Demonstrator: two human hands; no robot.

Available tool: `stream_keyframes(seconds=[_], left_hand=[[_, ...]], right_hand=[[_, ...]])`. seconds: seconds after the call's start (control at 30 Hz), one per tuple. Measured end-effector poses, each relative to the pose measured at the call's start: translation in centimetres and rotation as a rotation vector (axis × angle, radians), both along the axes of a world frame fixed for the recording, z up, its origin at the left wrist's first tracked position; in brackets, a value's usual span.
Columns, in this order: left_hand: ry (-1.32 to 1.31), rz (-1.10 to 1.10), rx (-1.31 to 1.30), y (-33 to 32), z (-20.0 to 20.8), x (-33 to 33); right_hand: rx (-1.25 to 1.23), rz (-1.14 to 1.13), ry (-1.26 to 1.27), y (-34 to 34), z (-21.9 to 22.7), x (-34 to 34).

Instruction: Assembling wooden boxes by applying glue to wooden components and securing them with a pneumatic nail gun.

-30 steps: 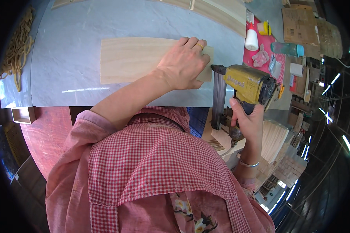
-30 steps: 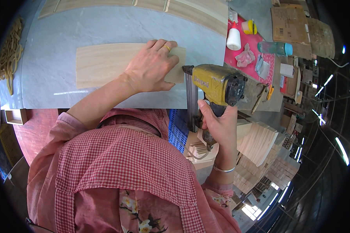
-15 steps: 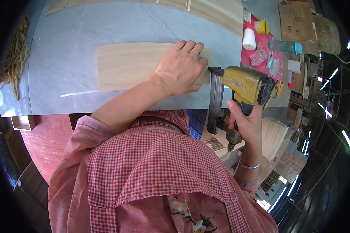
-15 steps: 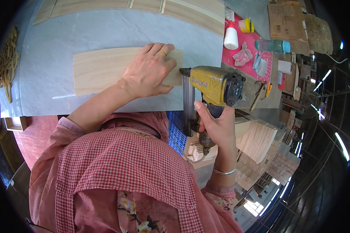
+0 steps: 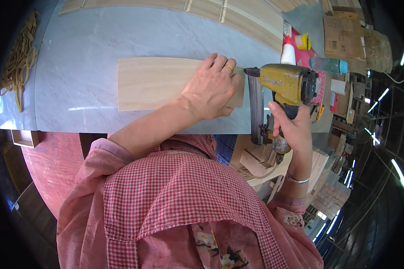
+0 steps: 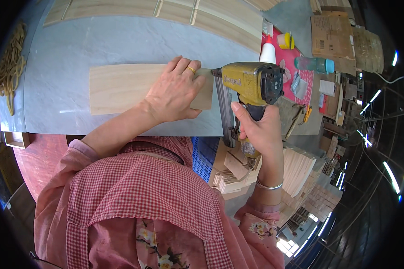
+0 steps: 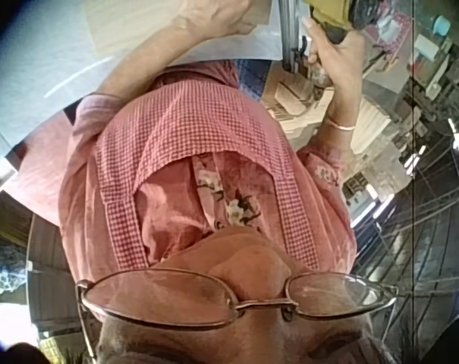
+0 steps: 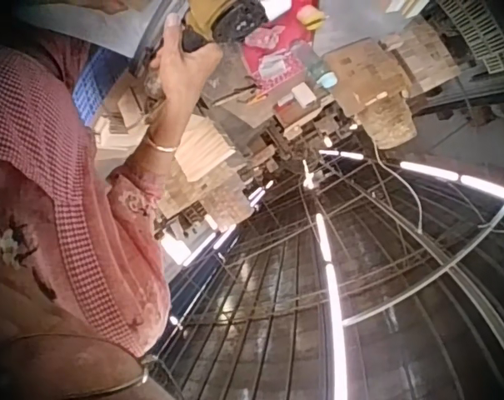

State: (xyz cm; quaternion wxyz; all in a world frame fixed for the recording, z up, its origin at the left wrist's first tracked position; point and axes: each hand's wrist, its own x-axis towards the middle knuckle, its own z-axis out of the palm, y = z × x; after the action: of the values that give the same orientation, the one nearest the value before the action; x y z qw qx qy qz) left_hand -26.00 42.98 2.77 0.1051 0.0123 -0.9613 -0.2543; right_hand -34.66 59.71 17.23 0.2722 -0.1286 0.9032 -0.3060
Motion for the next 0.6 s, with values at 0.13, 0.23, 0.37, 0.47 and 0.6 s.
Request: stream_keyframes(seconds=[0.13, 0.23, 0.37, 0.47, 0.6], left_hand=[[0.008, 0.0, 0.004, 0.0, -0.1, -0.1], [0.019, -0.006, 0.005, 0.0, -0.2, -0.2], [0.045, -0.003, -0.003, 0.1, -0.3, 0.0], [0.055, -0.018, -0.037, 0.0, -0.6, 0.1], [0.05, -0.019, -0.071, -0.9, -0.1, 1.5]], right_hand=[[0.009, -0.001, -0.033, 0.0, -0.2, -0.4], [0.013, -0.005, -0.046, 0.1, -0.1, -0.6], [0.01, 0.006, -0.051, 0.0, 0.0, -0.9], [-0.01, 0.033, -0.065, 0.3, -0.4, -1.0], [-0.05, 0.026, -0.024, 0.7, 0.3, -0.2]])
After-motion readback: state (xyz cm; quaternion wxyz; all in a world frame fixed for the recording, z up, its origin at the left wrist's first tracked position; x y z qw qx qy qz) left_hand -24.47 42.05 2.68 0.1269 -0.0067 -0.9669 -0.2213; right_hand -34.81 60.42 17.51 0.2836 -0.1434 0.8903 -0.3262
